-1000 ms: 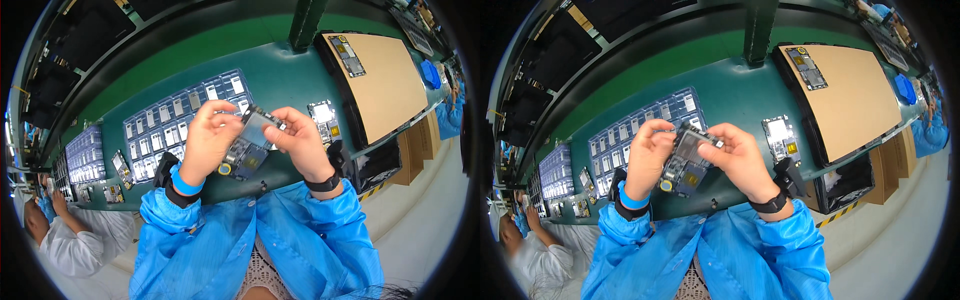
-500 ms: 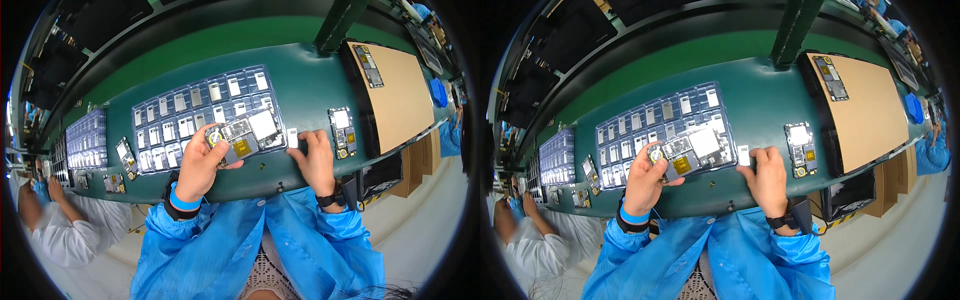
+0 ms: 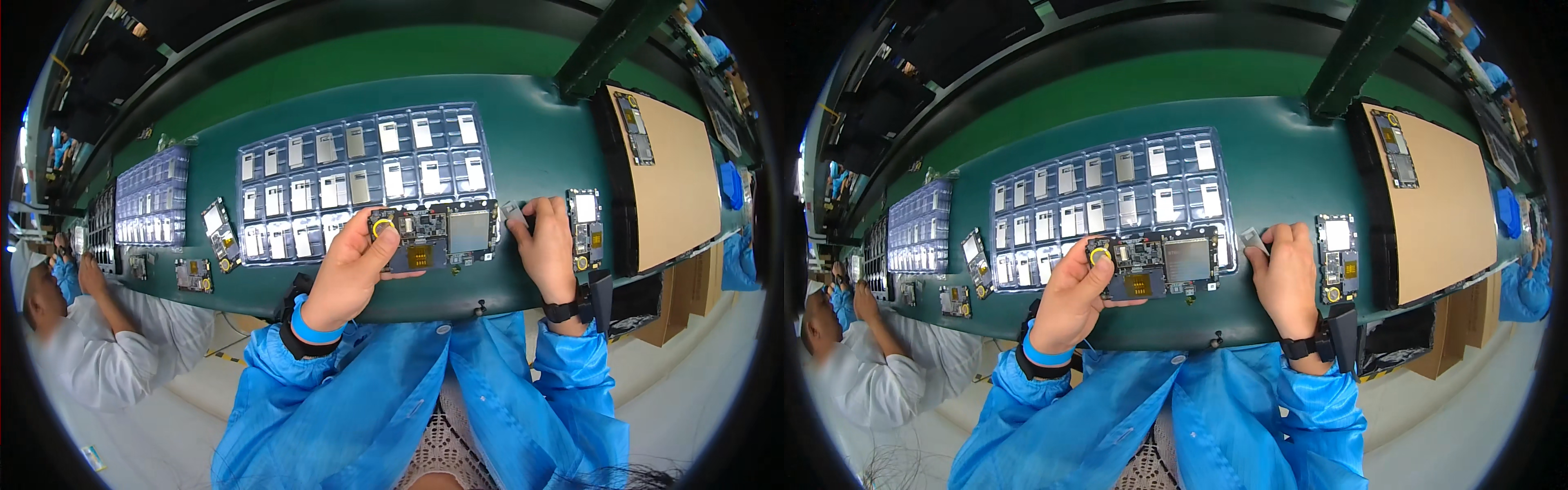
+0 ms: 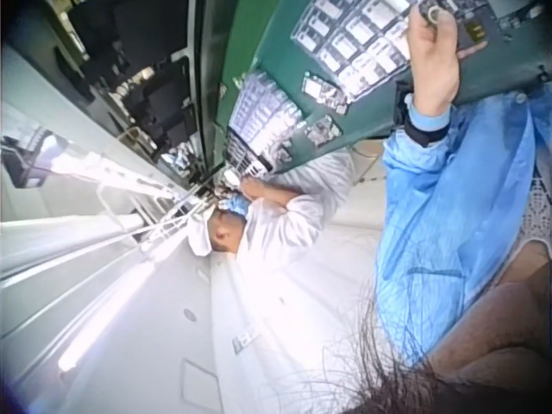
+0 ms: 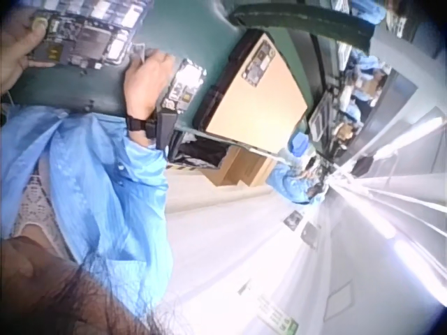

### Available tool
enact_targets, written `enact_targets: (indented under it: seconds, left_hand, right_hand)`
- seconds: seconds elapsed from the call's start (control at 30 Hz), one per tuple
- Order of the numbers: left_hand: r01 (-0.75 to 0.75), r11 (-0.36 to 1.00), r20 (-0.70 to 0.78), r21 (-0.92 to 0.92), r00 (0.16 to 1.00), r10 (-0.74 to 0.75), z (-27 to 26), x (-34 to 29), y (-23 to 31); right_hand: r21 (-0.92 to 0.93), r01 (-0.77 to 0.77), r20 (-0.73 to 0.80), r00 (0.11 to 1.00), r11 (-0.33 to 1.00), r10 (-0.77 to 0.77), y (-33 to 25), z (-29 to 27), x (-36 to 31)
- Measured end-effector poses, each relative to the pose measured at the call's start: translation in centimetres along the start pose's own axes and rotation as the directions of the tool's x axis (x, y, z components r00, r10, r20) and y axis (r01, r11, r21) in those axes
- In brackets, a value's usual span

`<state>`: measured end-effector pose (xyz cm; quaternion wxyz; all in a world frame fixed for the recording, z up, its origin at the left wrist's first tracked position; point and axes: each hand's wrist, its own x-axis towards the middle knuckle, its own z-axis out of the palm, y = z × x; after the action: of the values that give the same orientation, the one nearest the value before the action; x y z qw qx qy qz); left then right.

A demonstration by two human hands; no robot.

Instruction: Manually assemble and inspect electronic circuit boards and components on an assembly line.

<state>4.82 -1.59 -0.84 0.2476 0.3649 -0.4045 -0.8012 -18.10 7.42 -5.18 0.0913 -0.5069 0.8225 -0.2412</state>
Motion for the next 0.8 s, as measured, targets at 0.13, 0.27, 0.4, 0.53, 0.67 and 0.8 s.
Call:
enact_targets:
  seconds: [0.13, 0.27, 0.4, 0.53, 0.67, 0.8]
  left_hand:
    - [0.006, 0.998, 0.027, -0.067, 1.000, -0.004, 0.2, -0.3, -0.1]
    - [0.021, 0.993, 0.071, -0.118, 0.997, -0.012, 1.0, -0.4, 0.2]
    - [-0.006, 0.990, 0.094, -0.140, 0.995, 0.019, 1.2, -0.5, 0.0]
    - [-0.036, 0.989, 0.103, -0.141, 0.993, 0.051, 1.8, -0.4, -0.1]
    - [-0.068, 0.996, 0.146, -0.059, 0.986, 0.076, 1.8, -0.4, -0.3]
    - [-0.082, 0.991, 0.148, -0.107, 0.984, 0.097, 1.9, -0.4, -0.7]
  right_hand:
    - [0.059, -0.046, -0.008, 0.999, 0.997, 0.046, -0.7, 0.0, -0.4]
    - [0.318, -0.020, -0.139, 0.988, 0.948, 0.068, -0.9, -2.1, 0.1]
    - [0.675, -0.029, 0.034, 0.999, 0.738, 0.009, -5.6, -6.0, 0.5]
    - [0.692, -0.230, 0.421, 0.899, 0.684, -0.123, -8.4, -6.7, 0.4]
    - [0.697, -0.408, 0.494, 0.869, 0.590, 0.017, -8.3, -5.3, 0.5]
    - [0.764, -0.351, 0.439, 0.898, 0.541, -0.036, -7.4, -4.1, 0.5]
